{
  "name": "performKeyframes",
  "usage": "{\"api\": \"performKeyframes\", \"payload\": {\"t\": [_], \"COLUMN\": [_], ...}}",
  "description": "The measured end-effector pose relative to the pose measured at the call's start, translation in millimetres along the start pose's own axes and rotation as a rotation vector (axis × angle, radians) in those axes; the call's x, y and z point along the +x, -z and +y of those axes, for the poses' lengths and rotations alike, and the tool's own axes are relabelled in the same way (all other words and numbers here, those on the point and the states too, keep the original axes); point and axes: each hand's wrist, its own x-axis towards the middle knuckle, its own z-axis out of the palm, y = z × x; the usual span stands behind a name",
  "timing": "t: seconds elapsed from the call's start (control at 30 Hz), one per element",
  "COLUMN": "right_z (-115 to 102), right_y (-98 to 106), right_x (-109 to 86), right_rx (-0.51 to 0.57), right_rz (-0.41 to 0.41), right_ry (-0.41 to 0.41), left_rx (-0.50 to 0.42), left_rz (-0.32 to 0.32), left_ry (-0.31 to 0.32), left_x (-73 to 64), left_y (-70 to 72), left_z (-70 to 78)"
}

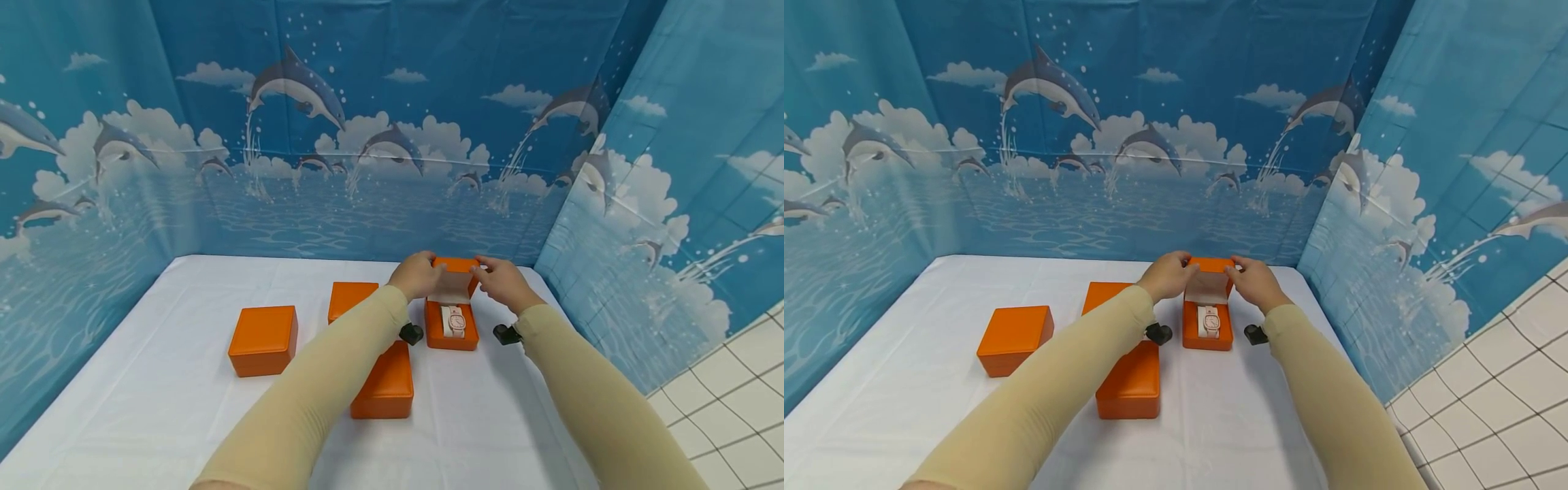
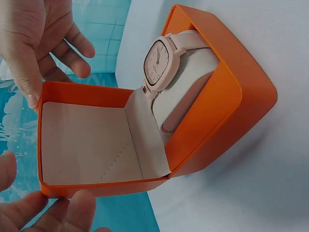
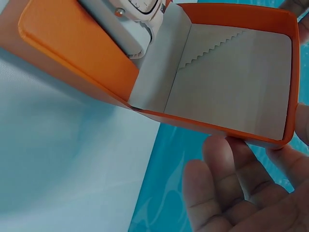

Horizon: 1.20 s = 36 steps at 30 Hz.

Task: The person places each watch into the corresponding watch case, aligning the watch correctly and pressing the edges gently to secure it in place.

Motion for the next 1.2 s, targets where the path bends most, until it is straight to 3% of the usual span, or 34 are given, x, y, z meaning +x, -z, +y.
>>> {"api": "performKeyframes", "payload": {"t": [0.4,0.67,1.2], "right_z": [2.1,2.8,6.0], "right_y": [2.1,2.7,3.3], "right_x": [-3.8,-7.3,-11.2], "right_rx": [0.085,0.081,0.107], "right_rz": [-0.050,-0.065,-0.092], "right_ry": [-0.021,-0.013,-0.018], "left_rx": [-0.051,-0.062,-0.149], "left_rz": [0.048,0.063,0.023], "left_ry": [0.001,-0.010,-0.001], "left_x": [-8.7,-10.1,-11.8], "left_y": [-0.3,-0.7,0.4], "left_z": [0.1,-2.3,-6.7]}}
